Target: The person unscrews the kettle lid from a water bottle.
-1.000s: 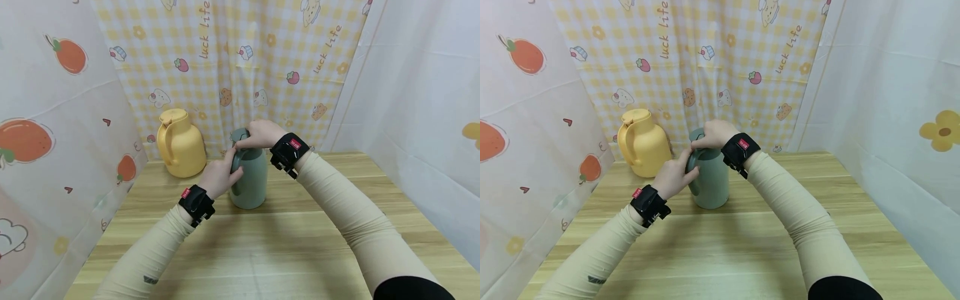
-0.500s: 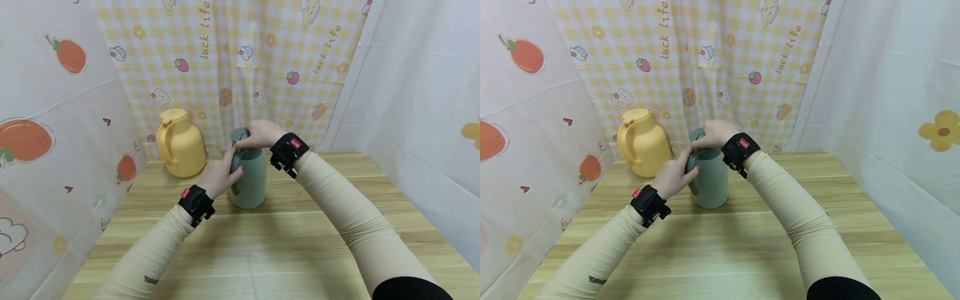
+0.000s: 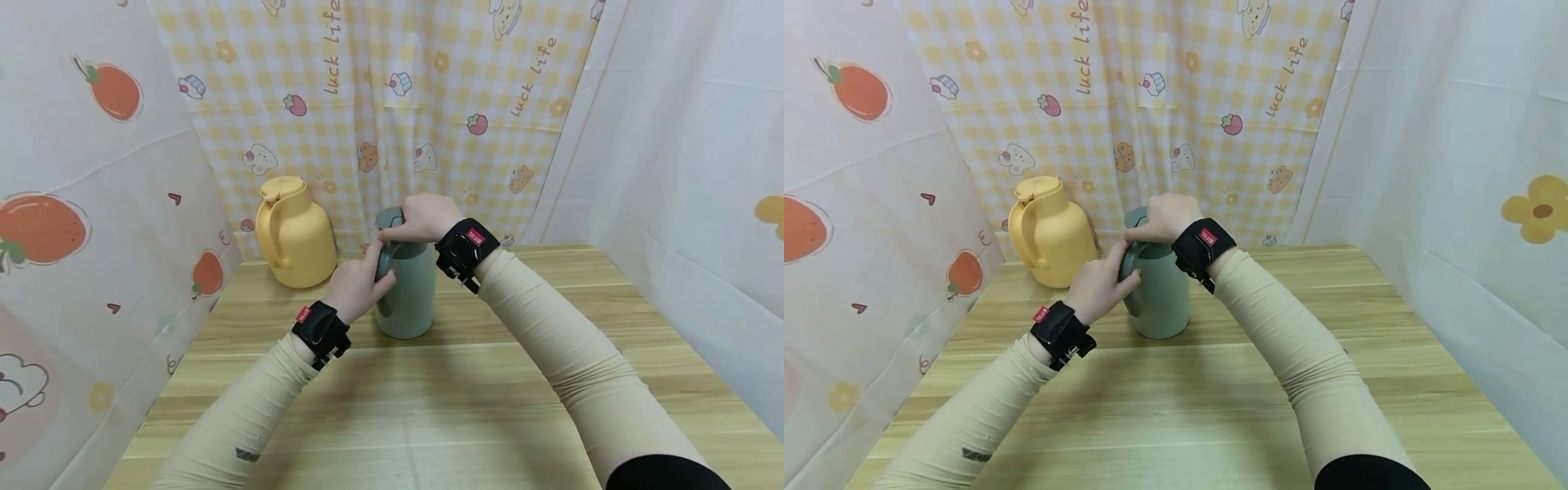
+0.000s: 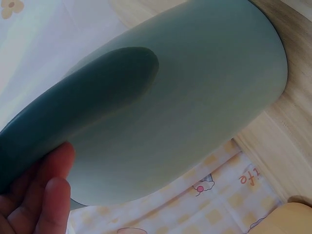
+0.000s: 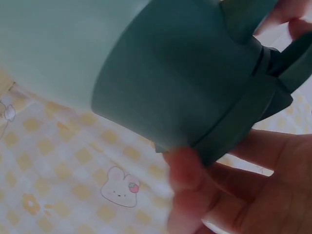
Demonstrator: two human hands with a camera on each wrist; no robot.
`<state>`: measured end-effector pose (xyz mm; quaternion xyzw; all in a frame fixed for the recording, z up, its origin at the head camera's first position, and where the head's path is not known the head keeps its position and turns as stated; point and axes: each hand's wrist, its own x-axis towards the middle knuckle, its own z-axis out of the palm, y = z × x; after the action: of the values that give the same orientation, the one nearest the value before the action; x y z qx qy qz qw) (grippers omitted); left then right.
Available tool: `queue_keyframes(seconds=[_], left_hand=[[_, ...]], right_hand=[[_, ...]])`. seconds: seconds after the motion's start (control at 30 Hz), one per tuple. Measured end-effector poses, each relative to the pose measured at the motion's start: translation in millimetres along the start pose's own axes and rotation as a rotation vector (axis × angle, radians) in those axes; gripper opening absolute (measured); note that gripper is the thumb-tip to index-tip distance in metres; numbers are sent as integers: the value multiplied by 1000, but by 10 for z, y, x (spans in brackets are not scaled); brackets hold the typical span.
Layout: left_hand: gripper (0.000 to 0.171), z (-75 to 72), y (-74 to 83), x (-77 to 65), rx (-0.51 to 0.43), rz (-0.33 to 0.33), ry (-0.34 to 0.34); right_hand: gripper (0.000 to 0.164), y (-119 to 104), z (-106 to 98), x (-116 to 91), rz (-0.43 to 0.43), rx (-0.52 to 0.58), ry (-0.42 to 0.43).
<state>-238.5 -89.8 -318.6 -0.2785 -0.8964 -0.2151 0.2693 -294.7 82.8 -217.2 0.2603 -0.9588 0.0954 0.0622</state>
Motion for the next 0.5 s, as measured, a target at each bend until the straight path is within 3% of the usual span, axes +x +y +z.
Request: queue_keyframes(seconds=[0.13,0.5], left_hand=[[51,17,-19,-5,0,-14,-7],[55,-10,-46,4,-12,-51,-60]], right_hand=[[47,9,48,6,-22,35,24],[44,55,64,31,-54,68,26]])
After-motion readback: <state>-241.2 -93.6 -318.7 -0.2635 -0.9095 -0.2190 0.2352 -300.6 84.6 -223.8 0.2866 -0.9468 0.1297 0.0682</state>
